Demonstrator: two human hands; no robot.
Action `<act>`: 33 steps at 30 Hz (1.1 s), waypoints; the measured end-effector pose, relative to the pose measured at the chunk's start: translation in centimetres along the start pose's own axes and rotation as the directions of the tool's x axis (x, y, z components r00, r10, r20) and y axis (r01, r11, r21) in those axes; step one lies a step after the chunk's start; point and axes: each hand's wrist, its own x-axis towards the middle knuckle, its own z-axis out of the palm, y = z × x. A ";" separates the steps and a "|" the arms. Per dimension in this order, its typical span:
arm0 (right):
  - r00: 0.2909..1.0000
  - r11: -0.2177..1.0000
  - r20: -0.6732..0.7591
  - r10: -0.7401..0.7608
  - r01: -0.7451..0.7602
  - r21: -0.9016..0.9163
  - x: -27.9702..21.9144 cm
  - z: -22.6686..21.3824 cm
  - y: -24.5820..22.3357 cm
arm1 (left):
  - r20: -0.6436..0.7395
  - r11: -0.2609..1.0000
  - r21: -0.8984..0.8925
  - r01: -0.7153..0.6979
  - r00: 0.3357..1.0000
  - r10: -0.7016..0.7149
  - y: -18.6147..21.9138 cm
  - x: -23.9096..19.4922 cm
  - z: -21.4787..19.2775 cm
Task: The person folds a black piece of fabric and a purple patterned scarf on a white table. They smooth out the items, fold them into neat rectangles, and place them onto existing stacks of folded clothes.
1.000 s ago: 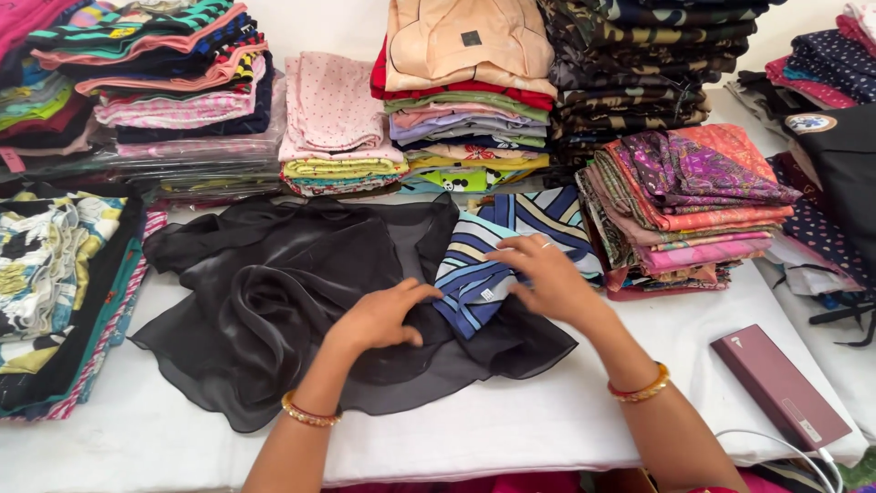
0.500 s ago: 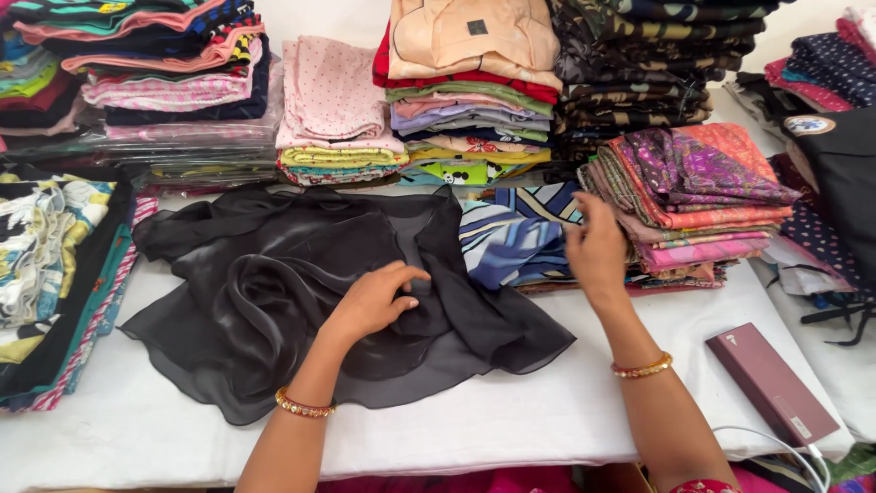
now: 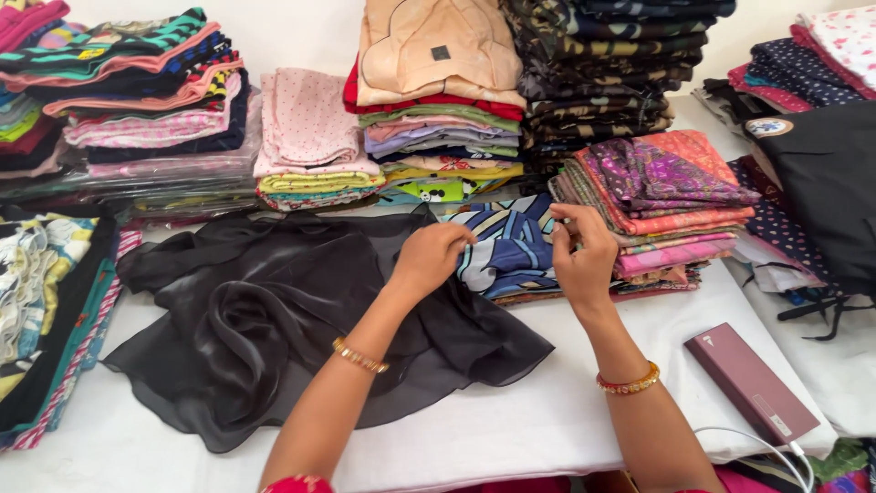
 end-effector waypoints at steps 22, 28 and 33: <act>0.918 0.862 0.395 0.016 0.188 -0.471 -0.5 -0.5 2.0 | 0.012 0.955 0.157 0.250 0.967 -0.255 -0.6 14.3 7.4; 0.816 0.705 0.476 0.330 0.122 -0.698 -2.1 -0.6 4.8 | 0.040 0.962 0.111 0.248 0.967 -0.253 -1.4 14.2 12.2; 0.840 0.729 0.449 0.304 0.098 -0.678 -0.9 -1.4 1.6 | 0.041 0.970 0.104 0.220 0.973 -0.225 -2.7 13.0 13.6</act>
